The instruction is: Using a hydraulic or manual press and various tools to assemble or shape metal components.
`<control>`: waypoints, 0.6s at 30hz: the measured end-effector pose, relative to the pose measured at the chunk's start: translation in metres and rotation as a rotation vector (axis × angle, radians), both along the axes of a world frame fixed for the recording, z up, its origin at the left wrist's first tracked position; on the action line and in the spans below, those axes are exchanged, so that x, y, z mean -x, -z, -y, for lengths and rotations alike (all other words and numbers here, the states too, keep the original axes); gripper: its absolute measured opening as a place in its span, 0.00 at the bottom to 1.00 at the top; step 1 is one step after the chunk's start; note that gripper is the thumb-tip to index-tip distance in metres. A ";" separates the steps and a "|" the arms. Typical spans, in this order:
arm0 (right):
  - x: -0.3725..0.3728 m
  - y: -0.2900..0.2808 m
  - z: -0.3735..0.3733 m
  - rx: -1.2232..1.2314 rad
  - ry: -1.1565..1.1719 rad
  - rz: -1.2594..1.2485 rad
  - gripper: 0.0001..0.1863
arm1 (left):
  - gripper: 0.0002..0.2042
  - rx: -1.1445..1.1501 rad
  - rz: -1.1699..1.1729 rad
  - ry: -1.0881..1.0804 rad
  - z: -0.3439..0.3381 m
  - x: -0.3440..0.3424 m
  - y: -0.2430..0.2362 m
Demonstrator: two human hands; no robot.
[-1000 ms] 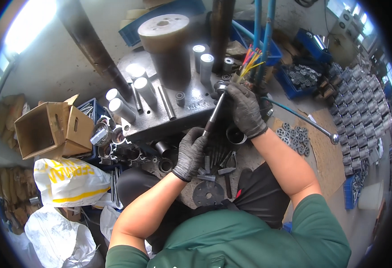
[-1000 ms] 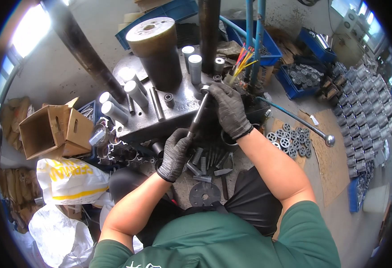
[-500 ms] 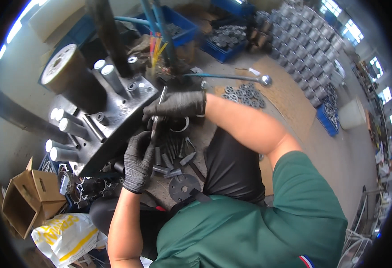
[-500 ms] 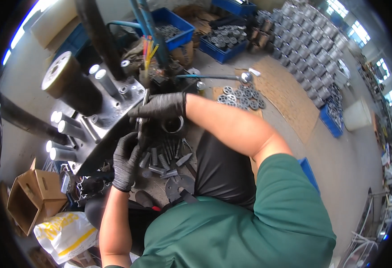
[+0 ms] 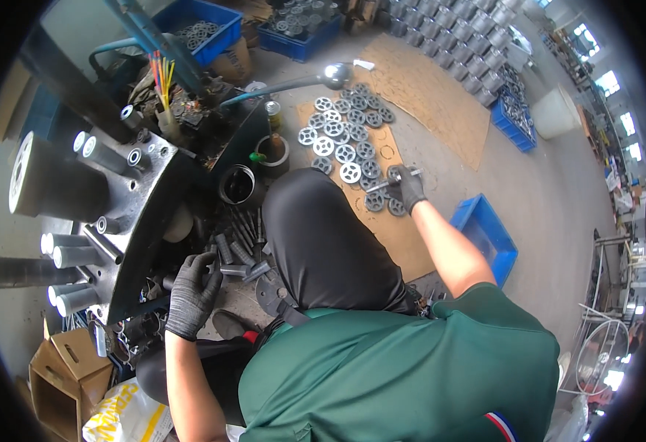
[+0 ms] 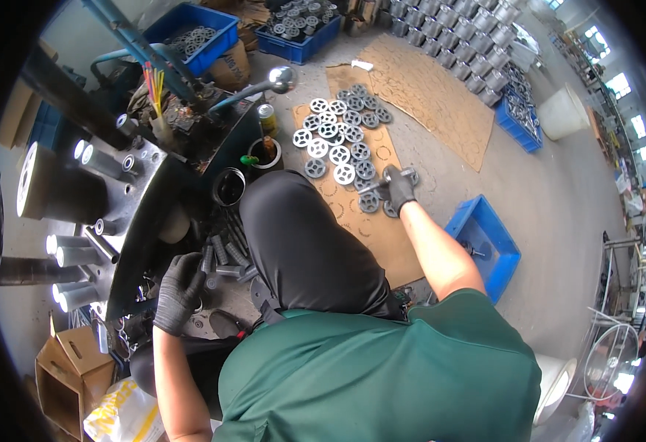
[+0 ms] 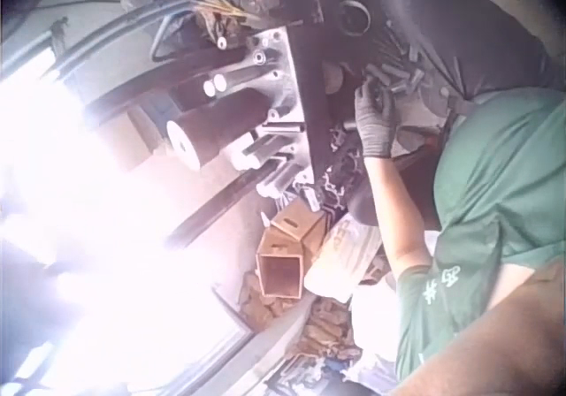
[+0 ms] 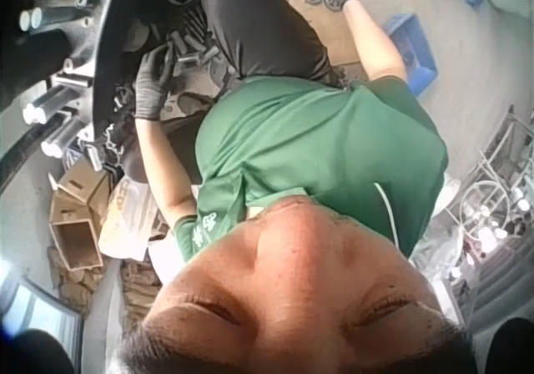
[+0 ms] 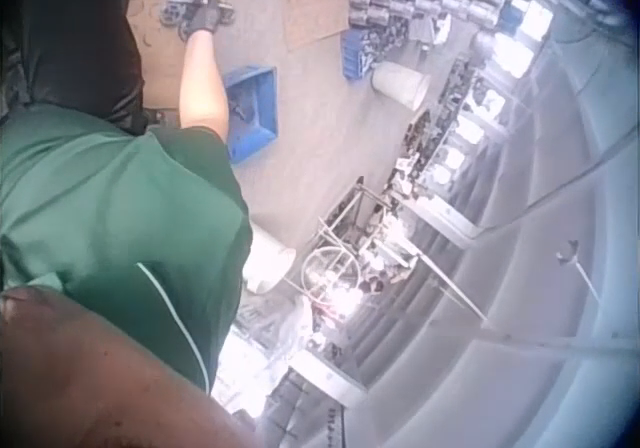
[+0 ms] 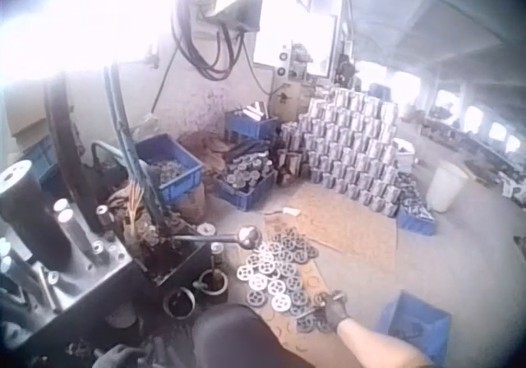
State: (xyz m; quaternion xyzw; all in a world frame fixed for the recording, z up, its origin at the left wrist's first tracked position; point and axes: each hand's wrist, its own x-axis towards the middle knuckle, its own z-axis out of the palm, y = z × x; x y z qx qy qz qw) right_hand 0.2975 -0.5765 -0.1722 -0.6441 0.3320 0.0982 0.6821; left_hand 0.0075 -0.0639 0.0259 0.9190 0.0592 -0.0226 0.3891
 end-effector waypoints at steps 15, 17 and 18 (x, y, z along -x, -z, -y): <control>0.047 0.127 0.108 0.223 0.474 0.057 0.24 | 0.17 -0.122 -0.234 0.017 -0.018 0.009 0.052; 0.051 0.129 0.107 0.584 0.097 0.209 0.23 | 0.16 -0.143 -0.252 0.020 -0.020 0.011 0.059; 0.053 0.129 0.106 0.787 -0.188 0.418 0.21 | 0.16 -0.140 -0.256 0.015 -0.021 0.012 0.062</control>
